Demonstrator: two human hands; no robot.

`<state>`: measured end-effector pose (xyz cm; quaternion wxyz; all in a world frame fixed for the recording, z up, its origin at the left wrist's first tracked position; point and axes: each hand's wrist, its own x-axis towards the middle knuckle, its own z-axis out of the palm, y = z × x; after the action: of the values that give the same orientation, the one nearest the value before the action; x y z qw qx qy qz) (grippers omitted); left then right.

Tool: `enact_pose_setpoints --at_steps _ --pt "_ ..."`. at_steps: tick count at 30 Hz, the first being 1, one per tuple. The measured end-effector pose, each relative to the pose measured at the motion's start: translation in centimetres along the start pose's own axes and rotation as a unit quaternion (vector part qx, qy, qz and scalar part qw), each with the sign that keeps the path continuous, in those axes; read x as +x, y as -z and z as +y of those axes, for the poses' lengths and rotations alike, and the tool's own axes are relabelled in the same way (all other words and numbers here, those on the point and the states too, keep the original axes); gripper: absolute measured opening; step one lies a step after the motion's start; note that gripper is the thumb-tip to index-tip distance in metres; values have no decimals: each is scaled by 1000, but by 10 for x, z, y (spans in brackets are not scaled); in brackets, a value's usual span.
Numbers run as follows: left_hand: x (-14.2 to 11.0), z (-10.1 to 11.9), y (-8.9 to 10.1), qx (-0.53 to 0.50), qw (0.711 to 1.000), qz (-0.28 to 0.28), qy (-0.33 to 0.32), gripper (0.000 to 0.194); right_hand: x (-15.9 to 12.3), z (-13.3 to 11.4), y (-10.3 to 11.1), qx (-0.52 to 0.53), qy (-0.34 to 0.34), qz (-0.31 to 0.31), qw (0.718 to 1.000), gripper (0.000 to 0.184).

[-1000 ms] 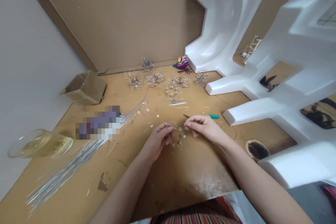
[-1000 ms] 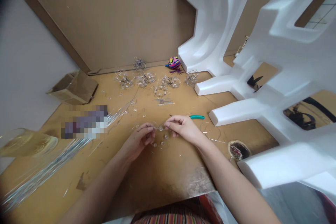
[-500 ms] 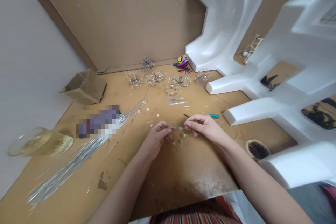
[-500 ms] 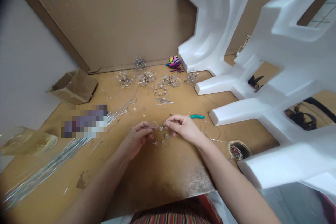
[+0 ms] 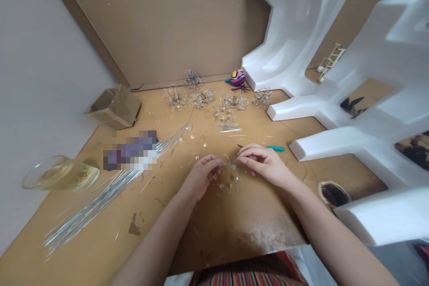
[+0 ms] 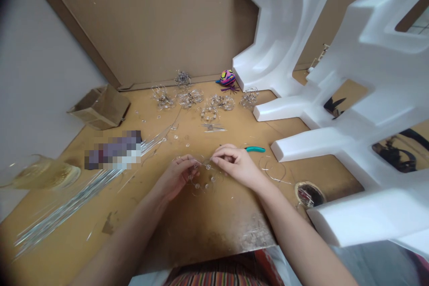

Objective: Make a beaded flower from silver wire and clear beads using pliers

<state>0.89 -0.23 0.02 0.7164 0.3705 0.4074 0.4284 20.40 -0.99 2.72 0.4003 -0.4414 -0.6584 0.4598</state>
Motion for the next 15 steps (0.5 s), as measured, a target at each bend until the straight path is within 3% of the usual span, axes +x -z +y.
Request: enact_pose_setpoints --at_steps 6,15 --pt "0 -2 -3 19 1000 -2 17 15 -1 -5 -1 -73 72 -13 995 16" --pt "-2 -2 -3 73 997 9 28 15 -2 1 0 -238 169 -26 956 17"
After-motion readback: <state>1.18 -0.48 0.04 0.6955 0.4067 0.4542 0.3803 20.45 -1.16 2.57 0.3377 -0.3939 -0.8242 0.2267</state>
